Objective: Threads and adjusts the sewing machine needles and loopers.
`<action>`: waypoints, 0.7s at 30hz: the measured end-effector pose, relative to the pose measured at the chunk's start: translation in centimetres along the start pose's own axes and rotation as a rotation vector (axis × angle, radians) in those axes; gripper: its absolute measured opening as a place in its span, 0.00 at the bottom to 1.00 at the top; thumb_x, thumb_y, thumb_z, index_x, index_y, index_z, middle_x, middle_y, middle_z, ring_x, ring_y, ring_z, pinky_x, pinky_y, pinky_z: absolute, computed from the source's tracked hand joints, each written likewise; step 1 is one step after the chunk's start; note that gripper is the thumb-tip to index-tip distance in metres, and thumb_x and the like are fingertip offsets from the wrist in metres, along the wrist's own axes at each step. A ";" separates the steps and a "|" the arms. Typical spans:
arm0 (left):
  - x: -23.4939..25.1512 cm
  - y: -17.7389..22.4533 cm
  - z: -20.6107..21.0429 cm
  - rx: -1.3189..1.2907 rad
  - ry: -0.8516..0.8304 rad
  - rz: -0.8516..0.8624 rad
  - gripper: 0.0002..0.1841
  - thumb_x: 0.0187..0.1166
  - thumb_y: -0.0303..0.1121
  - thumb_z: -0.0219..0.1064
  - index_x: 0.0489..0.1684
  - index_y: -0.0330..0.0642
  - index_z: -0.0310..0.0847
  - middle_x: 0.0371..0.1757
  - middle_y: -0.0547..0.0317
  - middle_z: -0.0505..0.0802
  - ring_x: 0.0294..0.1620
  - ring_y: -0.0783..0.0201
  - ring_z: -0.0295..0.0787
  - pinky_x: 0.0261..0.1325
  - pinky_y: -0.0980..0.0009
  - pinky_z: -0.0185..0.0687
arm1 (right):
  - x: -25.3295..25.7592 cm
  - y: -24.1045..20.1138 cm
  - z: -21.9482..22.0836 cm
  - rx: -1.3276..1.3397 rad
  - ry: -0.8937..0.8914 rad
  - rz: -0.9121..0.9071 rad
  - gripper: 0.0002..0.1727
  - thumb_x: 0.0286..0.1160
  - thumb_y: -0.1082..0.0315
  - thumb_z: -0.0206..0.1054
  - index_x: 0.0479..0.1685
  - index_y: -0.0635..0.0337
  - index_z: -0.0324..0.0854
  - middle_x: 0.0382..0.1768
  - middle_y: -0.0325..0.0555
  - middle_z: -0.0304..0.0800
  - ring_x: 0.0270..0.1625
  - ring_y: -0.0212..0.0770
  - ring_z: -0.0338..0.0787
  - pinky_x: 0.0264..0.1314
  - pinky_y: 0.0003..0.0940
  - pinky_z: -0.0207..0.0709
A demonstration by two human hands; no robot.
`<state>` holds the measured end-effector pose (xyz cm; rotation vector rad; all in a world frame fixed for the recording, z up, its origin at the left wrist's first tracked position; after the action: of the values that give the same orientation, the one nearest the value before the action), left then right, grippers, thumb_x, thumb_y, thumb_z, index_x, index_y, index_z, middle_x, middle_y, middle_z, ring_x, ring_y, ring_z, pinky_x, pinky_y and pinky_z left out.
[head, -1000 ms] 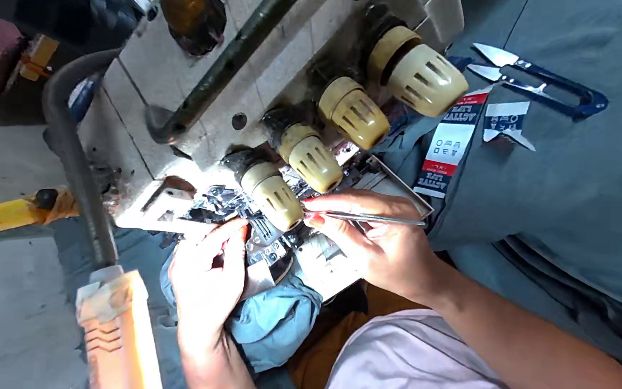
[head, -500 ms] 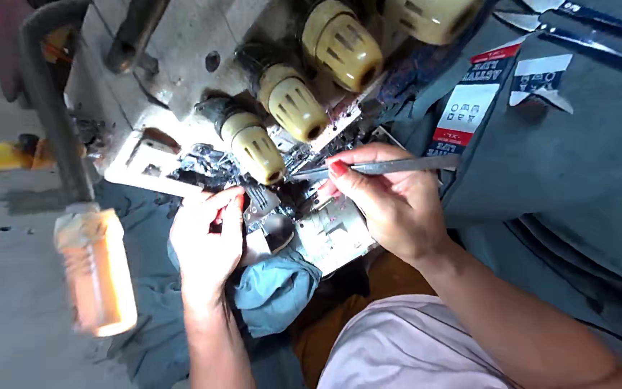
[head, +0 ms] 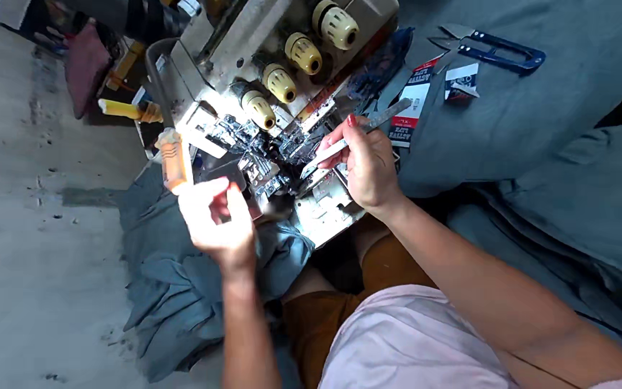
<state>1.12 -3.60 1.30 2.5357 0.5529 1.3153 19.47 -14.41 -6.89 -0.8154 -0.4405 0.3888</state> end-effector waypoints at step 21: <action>-8.6 7.8 0.9 -0.308 -0.312 -0.169 0.12 0.90 0.32 0.54 0.37 0.37 0.77 0.38 0.59 0.87 0.43 0.79 0.85 0.50 0.85 0.81 | -10.2 -2.7 0.3 -0.305 -0.232 0.675 0.13 0.89 0.70 0.54 0.53 0.66 0.84 0.32 0.29 0.92 0.15 0.11 0.67 0.17 0.10 0.63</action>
<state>-0.85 -14.39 -2.61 2.3172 0.4476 0.8500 11.22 -20.93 -6.91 -1.2193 -0.4373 1.0687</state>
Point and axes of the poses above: each hand's wrist, its own x-axis towards the middle knuckle, its own z-axis out of the palm, y = z × x, the point moved 6 cm from there along x, towards the middle knuckle
